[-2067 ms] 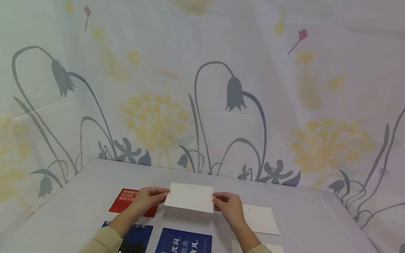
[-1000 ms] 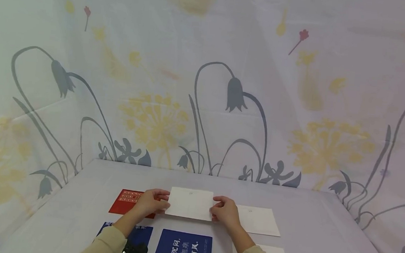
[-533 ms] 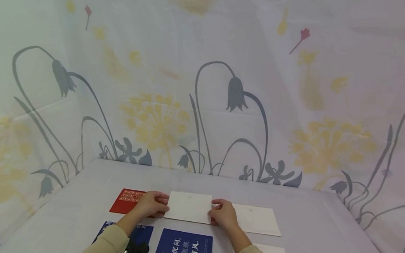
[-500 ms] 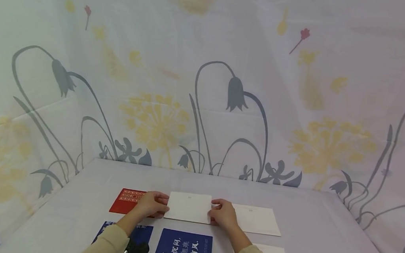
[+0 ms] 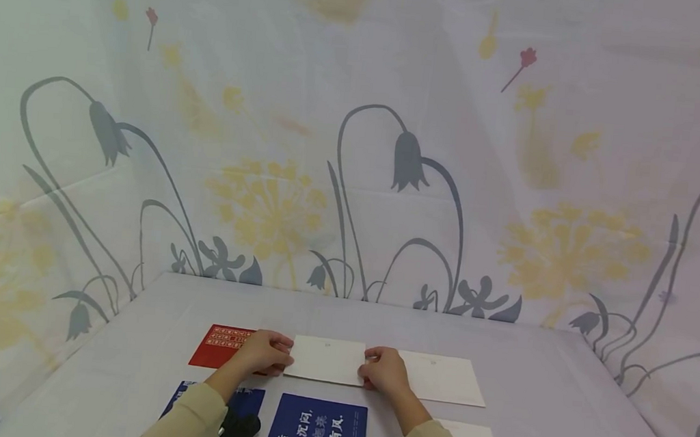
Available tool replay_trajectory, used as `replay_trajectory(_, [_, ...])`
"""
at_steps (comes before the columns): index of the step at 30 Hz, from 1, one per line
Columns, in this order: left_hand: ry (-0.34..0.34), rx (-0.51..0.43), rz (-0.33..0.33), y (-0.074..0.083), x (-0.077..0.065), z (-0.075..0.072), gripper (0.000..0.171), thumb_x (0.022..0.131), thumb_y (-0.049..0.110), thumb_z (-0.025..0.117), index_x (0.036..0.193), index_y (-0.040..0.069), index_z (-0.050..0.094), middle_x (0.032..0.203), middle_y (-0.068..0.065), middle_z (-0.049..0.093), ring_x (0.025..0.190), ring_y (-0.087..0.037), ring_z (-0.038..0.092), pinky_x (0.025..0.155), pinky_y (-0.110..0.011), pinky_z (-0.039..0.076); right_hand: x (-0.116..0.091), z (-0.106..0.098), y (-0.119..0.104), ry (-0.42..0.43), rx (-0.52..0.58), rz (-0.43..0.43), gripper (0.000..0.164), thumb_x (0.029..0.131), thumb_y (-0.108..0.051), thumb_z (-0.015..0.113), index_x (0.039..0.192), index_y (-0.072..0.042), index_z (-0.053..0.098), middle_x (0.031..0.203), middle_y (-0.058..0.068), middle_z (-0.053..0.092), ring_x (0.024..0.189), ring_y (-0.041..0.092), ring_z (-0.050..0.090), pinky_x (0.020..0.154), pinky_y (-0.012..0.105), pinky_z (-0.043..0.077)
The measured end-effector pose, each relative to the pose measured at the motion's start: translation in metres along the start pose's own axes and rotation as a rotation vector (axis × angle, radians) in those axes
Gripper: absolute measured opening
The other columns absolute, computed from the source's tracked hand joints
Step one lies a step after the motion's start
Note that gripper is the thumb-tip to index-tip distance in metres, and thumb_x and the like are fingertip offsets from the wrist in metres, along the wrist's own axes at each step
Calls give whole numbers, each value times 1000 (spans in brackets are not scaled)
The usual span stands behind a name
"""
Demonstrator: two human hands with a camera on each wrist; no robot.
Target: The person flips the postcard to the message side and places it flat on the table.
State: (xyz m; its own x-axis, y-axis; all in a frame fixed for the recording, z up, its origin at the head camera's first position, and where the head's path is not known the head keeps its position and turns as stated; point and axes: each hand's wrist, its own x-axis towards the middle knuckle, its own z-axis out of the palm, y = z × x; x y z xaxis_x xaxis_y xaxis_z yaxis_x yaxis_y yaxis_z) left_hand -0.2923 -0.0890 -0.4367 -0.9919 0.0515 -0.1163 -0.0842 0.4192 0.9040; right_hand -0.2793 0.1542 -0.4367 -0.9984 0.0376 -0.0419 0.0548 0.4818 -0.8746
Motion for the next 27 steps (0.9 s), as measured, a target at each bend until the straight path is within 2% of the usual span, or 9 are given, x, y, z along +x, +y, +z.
replay_trajectory(11, [39,33,0,1,-4,3,31,75,2,74,103,-1,62,71,-6,57,50,-12,55,49,-24,51,4,1,3,-7,-65,-16,43,69,3,69,110,9,57,67,4,52,49,12,49,45,24,46])
replay_trajectory(17, [36,25,10,0,-3,1,34,76,5,74,107,-2,61,74,-6,57,50,-12,56,50,-24,52,3,-2,1,-10,-40,-5,45,70,3,68,113,8,56,69,6,53,50,13,50,45,24,46])
replay_trajectory(21, [31,0,43,-1,-3,-1,37,77,6,74,111,-3,60,79,-6,58,54,-12,56,52,-25,52,3,-5,0,0,-34,-16,44,71,2,68,113,8,55,71,7,53,51,13,52,46,25,47])
replay_trajectory(27, [36,-32,126,-1,-6,-5,39,79,8,73,114,-3,60,81,-6,59,61,-13,56,56,-27,53,0,-11,-1,16,1,-67,43,74,3,69,114,7,55,73,8,53,54,15,54,48,29,50])
